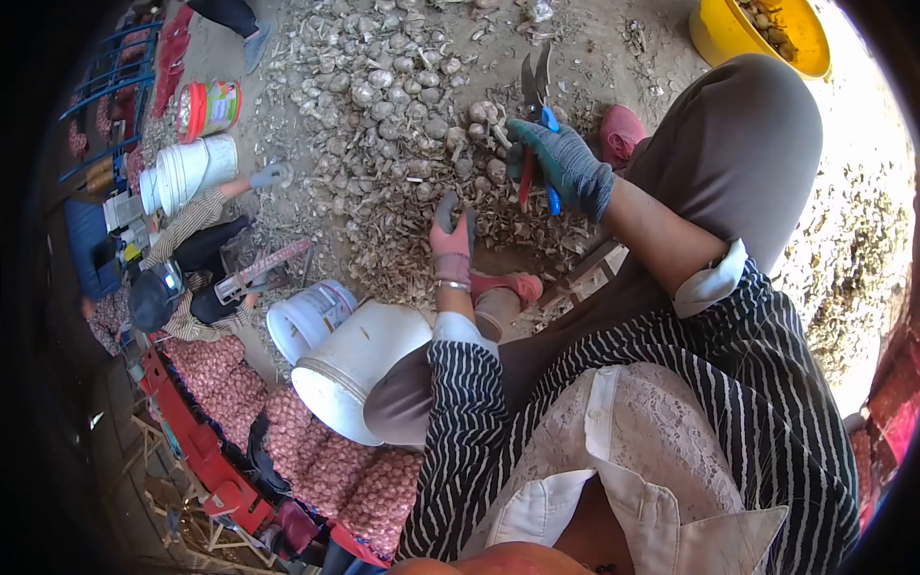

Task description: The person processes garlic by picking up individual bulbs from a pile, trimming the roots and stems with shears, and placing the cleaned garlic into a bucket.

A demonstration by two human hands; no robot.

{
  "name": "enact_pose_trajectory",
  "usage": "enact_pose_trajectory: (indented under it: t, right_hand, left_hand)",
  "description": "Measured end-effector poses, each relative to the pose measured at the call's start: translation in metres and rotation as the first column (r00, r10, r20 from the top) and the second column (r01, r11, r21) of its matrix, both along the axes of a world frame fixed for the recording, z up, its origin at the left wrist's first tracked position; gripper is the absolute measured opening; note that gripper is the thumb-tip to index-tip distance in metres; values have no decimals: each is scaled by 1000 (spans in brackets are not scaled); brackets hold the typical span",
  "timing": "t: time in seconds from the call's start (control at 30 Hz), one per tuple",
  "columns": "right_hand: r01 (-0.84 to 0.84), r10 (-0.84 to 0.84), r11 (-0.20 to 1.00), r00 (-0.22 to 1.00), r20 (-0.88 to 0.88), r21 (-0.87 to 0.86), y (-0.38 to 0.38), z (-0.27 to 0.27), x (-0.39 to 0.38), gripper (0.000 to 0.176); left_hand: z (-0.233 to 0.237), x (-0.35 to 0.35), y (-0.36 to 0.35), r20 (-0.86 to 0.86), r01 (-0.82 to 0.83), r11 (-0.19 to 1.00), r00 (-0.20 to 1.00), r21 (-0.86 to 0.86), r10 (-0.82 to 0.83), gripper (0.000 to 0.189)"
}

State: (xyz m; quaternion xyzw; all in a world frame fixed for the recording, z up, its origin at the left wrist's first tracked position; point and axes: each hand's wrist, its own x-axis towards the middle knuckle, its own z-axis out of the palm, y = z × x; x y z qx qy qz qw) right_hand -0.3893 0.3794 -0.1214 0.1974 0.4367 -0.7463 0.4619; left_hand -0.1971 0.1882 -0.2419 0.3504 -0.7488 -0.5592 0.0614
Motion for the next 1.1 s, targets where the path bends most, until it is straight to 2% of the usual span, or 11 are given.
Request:
enact_pose_trajectory:
  t: [0.1,0.2,0.33,0.4,0.43,0.5,0.7,0.83,0.9,1.0,1.1]
  right_hand:
    - [22,-21,999,1000,-18,38,1,10,1,24]
    - [-160,179,982,952,-249,95,5,16,-1,30]
    - [-286,367,918,873,-320,273,6,11,-1,31]
    - [-308,603,768,644,-472,562,7,11,0,38]
    - [-313,601,772,643,-475,553,9,11,0,38]
    - [-182,778,612,311,-545,770,14,18,-1,47]
    - [13,869,489,-91,-486,872,10,13,17,44]
    - [-10,865,472,-184,-466,881,8,11,32,39]
    - [-23,838,509,-213,-502,860,8,14,36,35]
    - [-329,865,368,-223,-450,870,10,21,47,25]
    - [-432,757,576,-38,-652,694,11,29,54,26]
  left_hand:
    - [-18,-65,14,509,363,872,846,-328,-160,63]
    - [-19,-108,25,781,702,693,521,-161,-346,77]
    - [-57,-118,28,884,615,783,415,-96,-217,76]
    - [-72,-105,18,625,169,984,774,-50,-101,62]
    - [-74,-102,14,371,-203,941,924,270,93,55]
    - [-27,-92,10,367,-502,567,865,653,343,36]
    - [73,-56,18,81,-321,702,932,636,353,27]
    - [67,-31,25,-65,-157,962,982,223,175,38]
    - [92,-26,40,52,-17,938,998,-346,38,39]
    - [90,-6,40,43,-38,974,998,-222,48,40]
    - [101,17,48,-76,-134,991,988,-12,132,40]
